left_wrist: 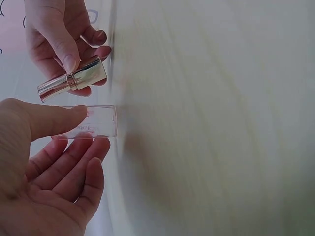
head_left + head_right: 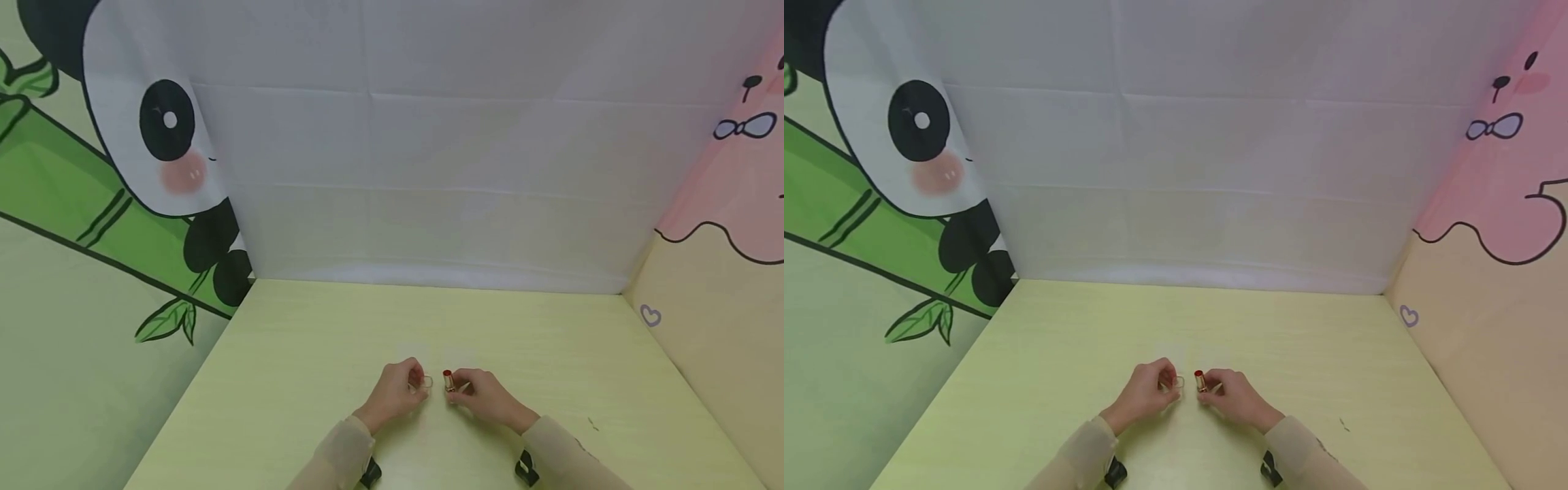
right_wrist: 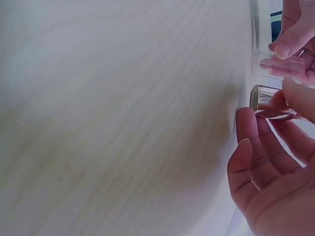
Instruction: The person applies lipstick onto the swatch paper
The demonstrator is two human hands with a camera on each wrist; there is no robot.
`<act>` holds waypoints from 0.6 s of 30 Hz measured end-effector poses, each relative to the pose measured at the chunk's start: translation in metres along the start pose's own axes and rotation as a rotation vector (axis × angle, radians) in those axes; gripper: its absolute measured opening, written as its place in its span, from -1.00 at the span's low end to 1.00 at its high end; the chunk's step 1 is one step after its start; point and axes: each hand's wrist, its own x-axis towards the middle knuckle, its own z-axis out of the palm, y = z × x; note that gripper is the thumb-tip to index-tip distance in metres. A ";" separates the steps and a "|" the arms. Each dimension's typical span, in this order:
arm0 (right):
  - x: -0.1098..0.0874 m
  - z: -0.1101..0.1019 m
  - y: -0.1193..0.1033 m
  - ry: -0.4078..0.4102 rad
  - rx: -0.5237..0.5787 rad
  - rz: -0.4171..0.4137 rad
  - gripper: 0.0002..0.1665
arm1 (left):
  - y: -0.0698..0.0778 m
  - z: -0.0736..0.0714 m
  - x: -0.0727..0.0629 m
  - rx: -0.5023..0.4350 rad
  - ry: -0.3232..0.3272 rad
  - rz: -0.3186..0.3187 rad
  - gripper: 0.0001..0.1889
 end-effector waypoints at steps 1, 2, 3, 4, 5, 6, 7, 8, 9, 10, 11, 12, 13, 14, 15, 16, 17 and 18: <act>0.000 0.000 0.000 0.001 0.002 -0.002 -0.79 | 0.000 0.000 0.000 -0.005 0.001 -0.003 -0.73; -0.001 0.000 -0.001 0.001 0.004 -0.004 -0.79 | 0.000 0.000 0.000 -0.008 0.002 -0.006 -0.73; -0.001 0.000 -0.001 0.002 0.008 -0.005 -0.79 | 0.000 0.000 0.001 -0.010 0.002 -0.009 -0.72; -0.001 0.000 -0.002 0.001 0.010 -0.004 -0.79 | 0.000 0.000 0.000 -0.011 0.002 -0.009 -0.72; -0.001 0.000 -0.002 0.000 0.010 -0.003 -0.79 | 0.000 0.000 0.000 -0.015 0.000 -0.007 -0.72; -0.001 0.000 -0.002 0.001 0.012 -0.008 -0.79 | 0.001 -0.001 0.000 -0.017 -0.001 -0.006 -0.72; -0.001 0.000 -0.003 0.000 0.014 -0.003 -0.79 | 0.001 -0.001 -0.001 -0.020 -0.002 -0.004 -0.72; -0.001 0.000 -0.003 -0.001 0.016 -0.001 -0.79 | 0.001 -0.002 -0.001 -0.023 -0.004 -0.005 -0.72; -0.001 0.000 -0.004 -0.002 0.017 0.001 -0.78 | 0.001 -0.002 -0.001 -0.029 -0.006 -0.003 -0.72; -0.001 0.000 -0.004 -0.002 0.017 0.005 -0.78 | 0.002 -0.002 -0.002 -0.033 -0.009 -0.002 -0.72; -0.001 -0.001 -0.005 -0.003 0.023 0.008 -0.77 | 0.002 -0.002 -0.002 -0.037 -0.011 -0.002 -0.72; -0.002 -0.001 -0.005 -0.003 0.028 0.012 -0.76 | 0.002 -0.002 -0.002 -0.035 -0.014 -0.003 -0.71; -0.002 -0.001 -0.006 -0.003 0.030 0.020 -0.76 | 0.001 -0.002 -0.002 -0.032 -0.017 -0.003 -0.70; -0.002 -0.001 -0.005 -0.001 0.033 0.021 -0.76 | 0.001 -0.002 -0.002 -0.027 -0.021 -0.002 -0.68; -0.002 -0.001 -0.005 0.004 0.034 0.024 -0.75 | 0.001 -0.002 -0.001 -0.020 -0.024 -0.001 -0.66; -0.002 -0.002 -0.005 0.011 0.035 0.026 -0.74 | 0.002 -0.003 -0.001 -0.018 -0.026 -0.005 -0.64; -0.002 -0.002 -0.005 0.018 0.039 0.025 -0.74 | 0.003 -0.004 -0.001 -0.016 -0.026 -0.009 -0.61; -0.002 -0.002 -0.006 0.025 0.041 0.025 -0.73 | 0.005 -0.006 -0.001 -0.014 -0.024 -0.010 -0.59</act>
